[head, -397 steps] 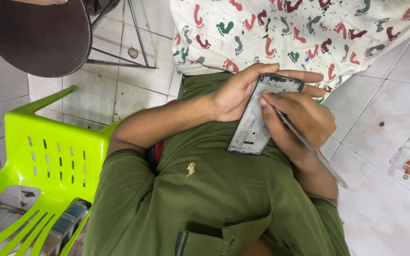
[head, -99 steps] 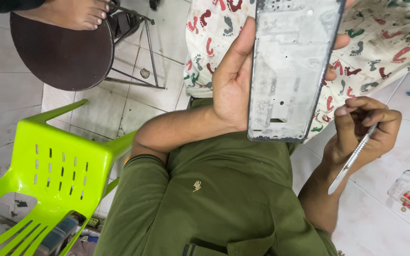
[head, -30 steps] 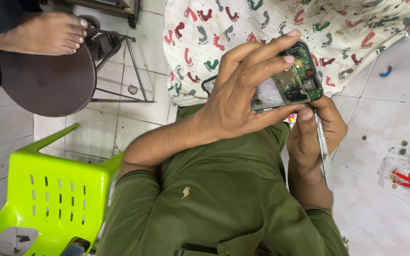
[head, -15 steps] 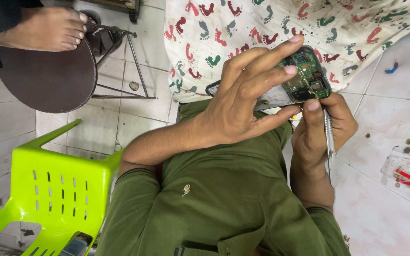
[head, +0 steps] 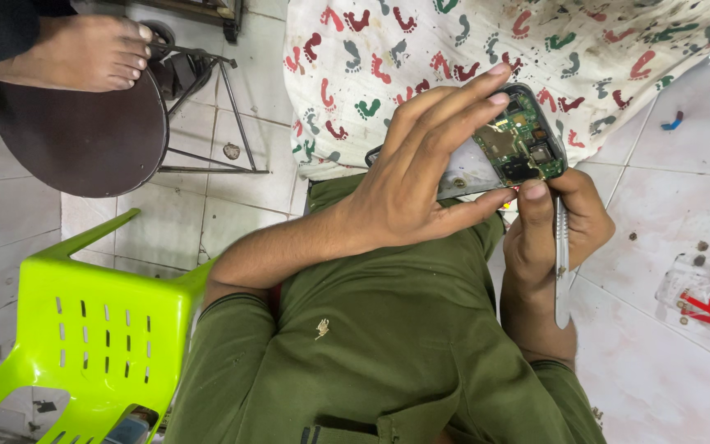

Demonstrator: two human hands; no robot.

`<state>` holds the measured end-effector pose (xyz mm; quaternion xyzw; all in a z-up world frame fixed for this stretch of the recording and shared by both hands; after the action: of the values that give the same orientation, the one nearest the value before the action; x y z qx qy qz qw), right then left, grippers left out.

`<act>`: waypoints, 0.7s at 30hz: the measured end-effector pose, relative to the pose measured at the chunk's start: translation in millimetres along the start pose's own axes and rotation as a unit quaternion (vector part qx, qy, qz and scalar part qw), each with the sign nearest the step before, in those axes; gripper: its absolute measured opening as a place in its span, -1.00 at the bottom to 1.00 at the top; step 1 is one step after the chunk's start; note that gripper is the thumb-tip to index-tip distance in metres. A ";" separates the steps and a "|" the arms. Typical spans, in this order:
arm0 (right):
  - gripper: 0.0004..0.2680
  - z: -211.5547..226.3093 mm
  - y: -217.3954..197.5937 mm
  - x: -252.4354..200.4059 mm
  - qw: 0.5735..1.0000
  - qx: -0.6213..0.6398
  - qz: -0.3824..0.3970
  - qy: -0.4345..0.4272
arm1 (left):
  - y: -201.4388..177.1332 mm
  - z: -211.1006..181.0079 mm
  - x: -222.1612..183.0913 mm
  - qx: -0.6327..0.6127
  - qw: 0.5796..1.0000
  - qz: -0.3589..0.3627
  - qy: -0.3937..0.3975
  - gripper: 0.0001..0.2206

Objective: The person uses a metal prying tool to remove adhesive from the edges of a disassembled smartphone. They then peel protective films from a new battery and a new screen assembly before placing the battery into the phone chassis.

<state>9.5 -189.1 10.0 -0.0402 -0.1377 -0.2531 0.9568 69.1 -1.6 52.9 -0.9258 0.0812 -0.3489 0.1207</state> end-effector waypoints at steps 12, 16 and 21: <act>-0.78 -1.0 -7.7 -0.6 0.990 -0.130 0.007 -0.047 | 7.0 5.4 -0.7 0.020 1.000 0.015 0.010 -0.21; -0.81 -19.3 -13.1 -0.4 1.000 -0.014 -0.007 0.013 | 6.3 6.7 -4.8 0.043 0.999 0.030 -0.008 -0.19; -0.85 -26.9 -15.3 1.0 0.996 0.077 -0.008 0.049 | 3.0 4.4 -4.2 0.008 0.997 0.049 -0.053 -0.20</act>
<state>9.3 -206.8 -15.4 0.0467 -0.1097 -0.2507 0.9607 68.7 -2.7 46.3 -0.9368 0.1176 -0.2938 0.1490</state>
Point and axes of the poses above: each hand's wrist, its own x-axis towards the middle knuckle, its own y-axis out of the palm, z = x × y, the point moved 10 cm from there along x, towards the middle knuckle, and after that the axes turned 8 degrees about -z, right-handed, at the moved point
